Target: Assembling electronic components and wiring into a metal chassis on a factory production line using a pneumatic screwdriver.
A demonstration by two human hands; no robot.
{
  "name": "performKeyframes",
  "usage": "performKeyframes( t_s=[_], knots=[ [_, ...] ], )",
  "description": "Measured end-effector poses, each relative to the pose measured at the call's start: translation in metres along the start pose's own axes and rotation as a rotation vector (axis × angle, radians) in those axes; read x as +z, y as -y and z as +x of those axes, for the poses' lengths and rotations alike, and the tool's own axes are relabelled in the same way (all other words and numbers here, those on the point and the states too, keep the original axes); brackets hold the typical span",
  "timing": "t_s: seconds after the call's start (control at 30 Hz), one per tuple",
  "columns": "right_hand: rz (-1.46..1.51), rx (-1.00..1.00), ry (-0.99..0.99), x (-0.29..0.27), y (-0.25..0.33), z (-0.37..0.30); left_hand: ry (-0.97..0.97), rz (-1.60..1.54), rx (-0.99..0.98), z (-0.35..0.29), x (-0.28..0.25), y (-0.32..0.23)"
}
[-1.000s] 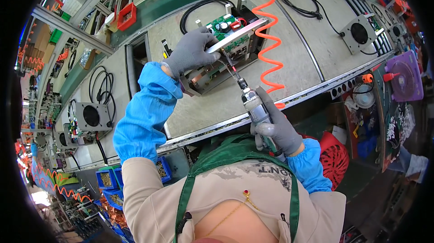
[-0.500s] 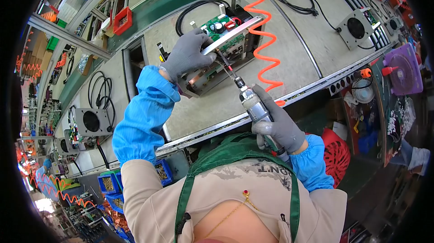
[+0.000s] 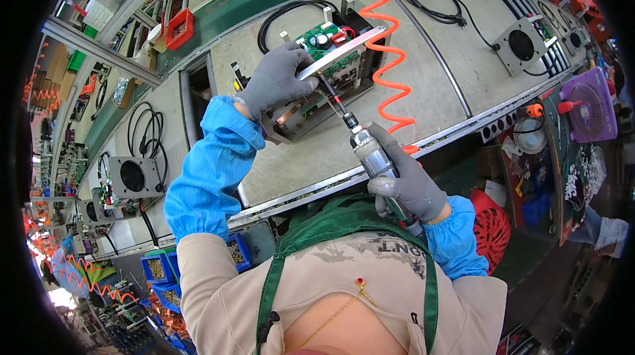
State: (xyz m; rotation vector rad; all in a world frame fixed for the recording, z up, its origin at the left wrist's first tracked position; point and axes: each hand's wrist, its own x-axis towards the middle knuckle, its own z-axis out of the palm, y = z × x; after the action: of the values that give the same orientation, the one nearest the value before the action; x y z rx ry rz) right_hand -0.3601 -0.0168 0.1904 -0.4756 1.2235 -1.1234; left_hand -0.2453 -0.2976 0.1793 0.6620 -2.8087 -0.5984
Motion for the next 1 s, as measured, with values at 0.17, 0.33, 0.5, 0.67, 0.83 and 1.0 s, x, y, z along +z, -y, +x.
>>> performKeyframes(
  t_s=[0.17, 0.33, 0.5, 0.67, 0.83, 1.0],
  knots=[
    [-0.017, -0.004, -0.018, 0.0019, -0.0014, 0.0014, 0.015, 0.011, -0.008, 0.0, -0.0008, -0.0012],
    [0.045, -0.011, 0.012, 0.0012, -0.0051, 0.0016, -0.145, -0.015, -0.033, -0.0029, 0.0047, -0.0053],
    [0.023, -0.008, -0.003, 0.0019, -0.0047, 0.0007, -0.074, 0.013, 0.038, -0.004, 0.0024, -0.0052],
    [0.015, -0.018, -0.003, 0.0033, -0.0051, 0.0014, 0.001, 0.036, 0.02, -0.0034, -0.0015, -0.0077],
    [-0.048, -0.018, -0.014, 0.0035, -0.0044, 0.0007, -0.018, 0.026, 0.016, -0.0037, -0.0014, -0.0085],
    [-0.02, -0.029, -0.001, 0.0007, -0.0054, 0.0018, -0.016, 0.028, 0.011, -0.0018, -0.0005, -0.0099]
  ],
)
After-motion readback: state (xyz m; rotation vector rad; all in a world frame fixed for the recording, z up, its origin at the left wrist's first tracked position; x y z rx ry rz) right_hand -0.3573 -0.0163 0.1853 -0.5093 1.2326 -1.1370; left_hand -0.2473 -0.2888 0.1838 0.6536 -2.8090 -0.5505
